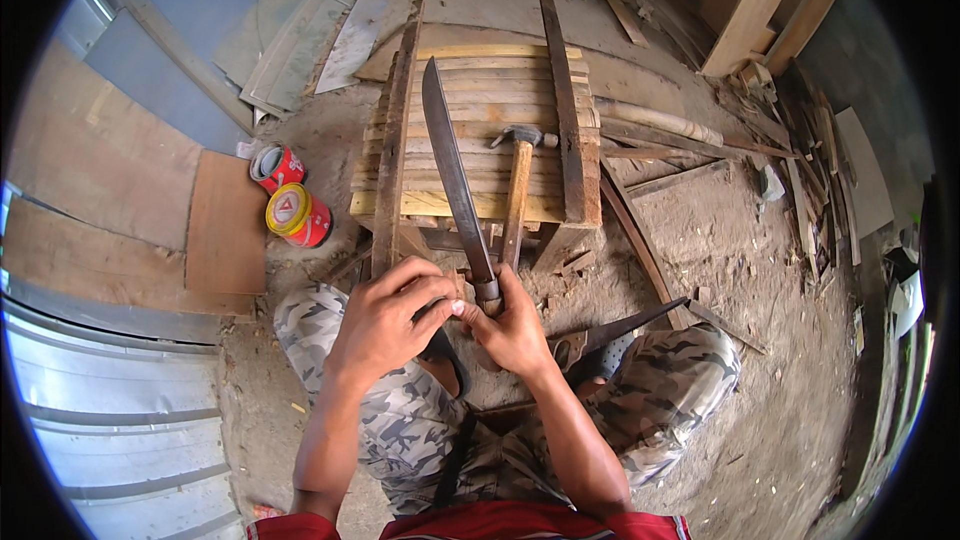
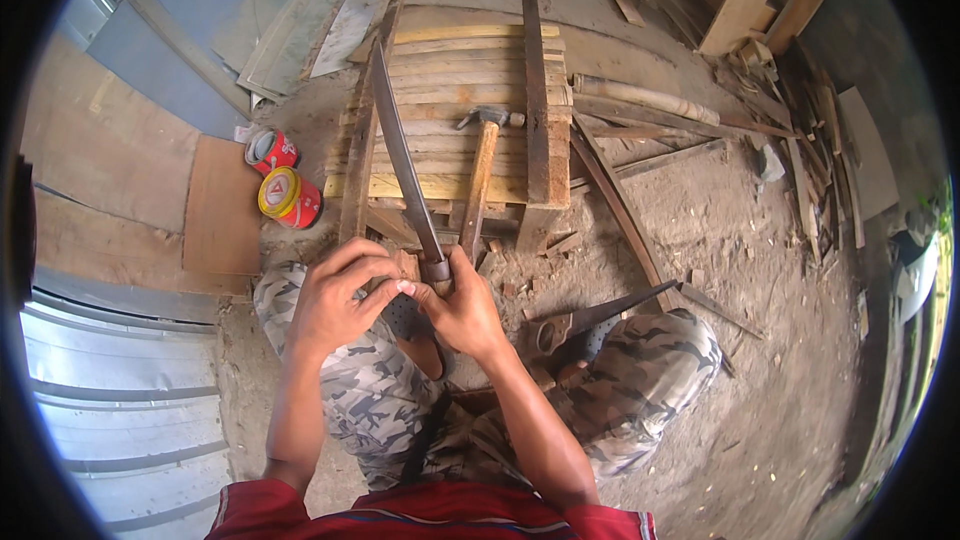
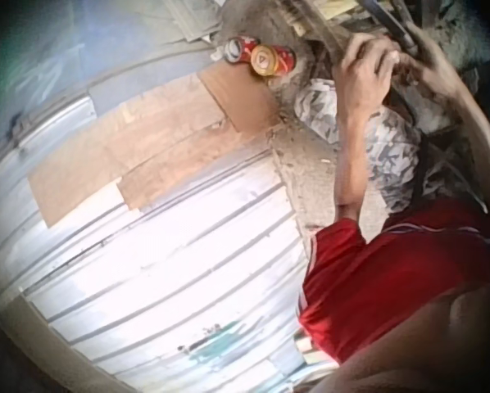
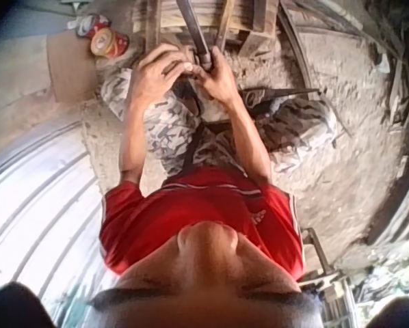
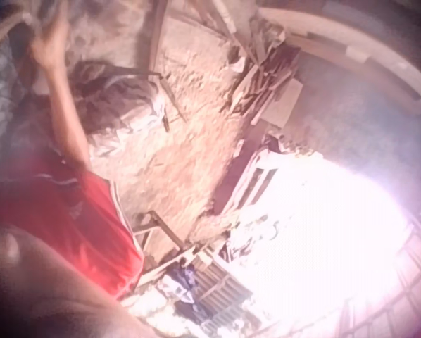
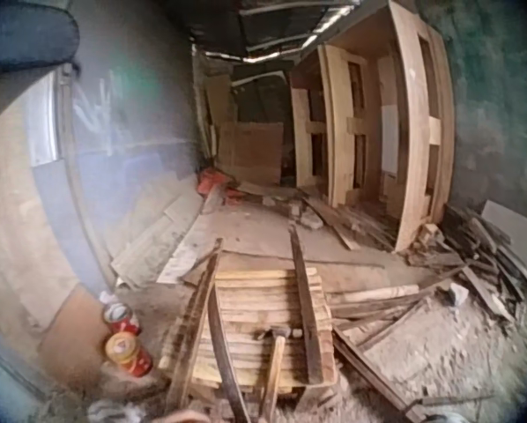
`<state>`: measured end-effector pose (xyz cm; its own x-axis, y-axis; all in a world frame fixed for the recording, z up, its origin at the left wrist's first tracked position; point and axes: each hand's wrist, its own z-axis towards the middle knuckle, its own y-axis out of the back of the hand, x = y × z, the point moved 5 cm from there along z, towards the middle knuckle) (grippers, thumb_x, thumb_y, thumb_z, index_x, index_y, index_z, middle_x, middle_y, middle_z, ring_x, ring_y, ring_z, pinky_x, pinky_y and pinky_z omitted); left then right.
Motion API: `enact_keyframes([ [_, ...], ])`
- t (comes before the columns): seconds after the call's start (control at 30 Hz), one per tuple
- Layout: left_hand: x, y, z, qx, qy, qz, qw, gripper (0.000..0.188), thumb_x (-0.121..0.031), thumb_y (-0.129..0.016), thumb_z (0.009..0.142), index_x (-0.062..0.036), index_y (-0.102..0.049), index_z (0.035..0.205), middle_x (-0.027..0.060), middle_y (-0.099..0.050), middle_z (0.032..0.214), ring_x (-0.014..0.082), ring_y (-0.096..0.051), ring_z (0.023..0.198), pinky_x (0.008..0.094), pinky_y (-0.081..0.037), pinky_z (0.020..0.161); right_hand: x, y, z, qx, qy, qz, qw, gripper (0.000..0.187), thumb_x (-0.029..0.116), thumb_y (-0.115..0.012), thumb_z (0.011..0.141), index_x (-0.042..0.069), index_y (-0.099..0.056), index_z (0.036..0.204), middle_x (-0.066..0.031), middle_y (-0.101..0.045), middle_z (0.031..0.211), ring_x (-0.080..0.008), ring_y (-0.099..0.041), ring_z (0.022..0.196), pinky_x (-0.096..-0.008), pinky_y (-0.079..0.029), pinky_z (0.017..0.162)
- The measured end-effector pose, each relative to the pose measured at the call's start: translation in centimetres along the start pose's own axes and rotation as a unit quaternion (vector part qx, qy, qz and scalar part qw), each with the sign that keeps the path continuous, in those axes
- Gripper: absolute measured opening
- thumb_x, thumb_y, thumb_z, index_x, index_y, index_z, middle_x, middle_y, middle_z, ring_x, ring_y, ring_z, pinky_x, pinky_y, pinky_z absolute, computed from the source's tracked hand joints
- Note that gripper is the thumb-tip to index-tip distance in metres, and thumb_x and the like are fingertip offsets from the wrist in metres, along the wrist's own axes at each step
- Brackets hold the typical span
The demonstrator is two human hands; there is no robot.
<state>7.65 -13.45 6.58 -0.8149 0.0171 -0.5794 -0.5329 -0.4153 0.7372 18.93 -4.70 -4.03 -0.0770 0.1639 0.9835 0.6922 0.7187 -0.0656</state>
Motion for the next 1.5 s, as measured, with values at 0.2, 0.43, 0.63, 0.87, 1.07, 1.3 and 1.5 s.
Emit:
enact_keyframes([
  [0.2, 1.8, -0.1, -0.3, 0.016, 0.056, -0.180, 0.982, 0.010, -0.009, -0.068, 0.093, -0.0017, -0.062, 0.095, 0.0095, -0.067, 0.096, 0.0219, -0.068, 0.086, 0.0350, -0.055, 0.074, -0.2, 0.8, -0.3, 0.000, -0.005, 0.007, 1.000, 0.037, 0.018, -0.078, 0.090, 0.002, -0.054, 0.114, -0.0039, -0.063, 0.074, -0.0095, -0.060, 0.062, -0.0269, -0.048, 0.055],
  [0.43, 4.0, -2.9, -2.6, -0.091, 0.199, -0.357, 0.908, 0.025, -0.020, -0.056, 0.104, -0.0061, -0.060, 0.124, 0.0054, -0.066, 0.094, 0.0095, -0.061, 0.079, 0.0229, -0.050, 0.063, 0.1, 1.8, 0.0, -0.021, -0.016, 0.044, 0.999, 0.035, 0.013, -0.077, 0.090, 0.002, -0.055, 0.115, -0.0018, -0.062, 0.074, -0.0081, -0.058, 0.060, -0.0243, -0.045, 0.052],
  [0.63, 3.8, -5.5, -2.4, -0.076, 0.219, -0.450, 0.863, 0.029, -0.010, -0.066, 0.097, -0.0016, -0.061, 0.124, 0.0072, -0.067, 0.103, 0.0096, -0.065, 0.080, 0.0226, -0.053, 0.068, -0.1, 0.7, -0.7, -0.020, -0.003, -0.010, 1.000, 0.038, 0.016, -0.077, 0.090, 0.003, -0.055, 0.119, -0.0011, -0.063, 0.072, -0.0085, -0.059, 0.059, -0.0258, -0.047, 0.054],
  [0.87, 4.6, -5.8, -3.9, -0.193, 0.297, -0.569, 0.742, 0.025, -0.010, -0.068, 0.091, -0.0027, -0.063, 0.114, 0.0038, -0.064, 0.093, 0.0116, -0.059, 0.079, 0.0295, -0.053, 0.074, 3.3, 0.9, -4.5, -0.128, 0.066, -0.151, 0.978, 0.041, 0.024, -0.073, 0.092, -0.001, -0.058, 0.121, -0.0103, -0.064, 0.072, -0.0158, -0.062, 0.061, -0.0312, -0.050, 0.059],
  [1.07, 4.6, -6.4, -5.6, -0.230, 0.284, -0.574, 0.733, 0.025, -0.001, -0.067, 0.089, -0.0018, -0.061, 0.112, 0.0056, -0.063, 0.090, 0.0125, -0.060, 0.080, 0.0294, -0.052, 0.070, 4.2, -1.2, -7.9, -0.050, 0.182, -0.153, 0.970, 0.055, 0.027, -0.065, 0.097, -0.005, -0.050, 0.139, -0.0261, -0.069, 0.105, -0.0339, -0.072, 0.087, -0.0378, -0.056, 0.077],
  [1.3, 3.5, -6.0, -6.8, -0.236, 0.240, -0.513, 0.790, 0.034, -0.013, -0.062, 0.089, 0.0001, -0.057, 0.120, 0.0067, -0.059, 0.113, 0.0140, -0.058, 0.099, 0.0279, -0.047, 0.089, 3.3, -2.1, -8.4, -0.018, 0.142, -0.157, 0.977, 0.051, 0.020, -0.063, 0.097, 0.002, -0.052, 0.143, -0.0178, -0.064, 0.085, -0.0314, -0.063, 0.067, -0.0381, -0.052, 0.062],
  [1.5, 3.8, -6.0, -7.1, -0.235, 0.256, -0.520, 0.780, 0.031, -0.003, -0.063, 0.088, -0.0015, -0.056, 0.118, 0.0059, -0.061, 0.110, 0.0118, -0.060, 0.098, 0.0269, -0.048, 0.088, 3.3, -2.0, -8.3, -0.013, 0.142, -0.146, 0.979, 0.050, 0.019, -0.062, 0.097, 0.001, -0.052, 0.143, -0.0194, -0.064, 0.087, -0.0333, -0.064, 0.070, -0.0387, -0.053, 0.065],
])
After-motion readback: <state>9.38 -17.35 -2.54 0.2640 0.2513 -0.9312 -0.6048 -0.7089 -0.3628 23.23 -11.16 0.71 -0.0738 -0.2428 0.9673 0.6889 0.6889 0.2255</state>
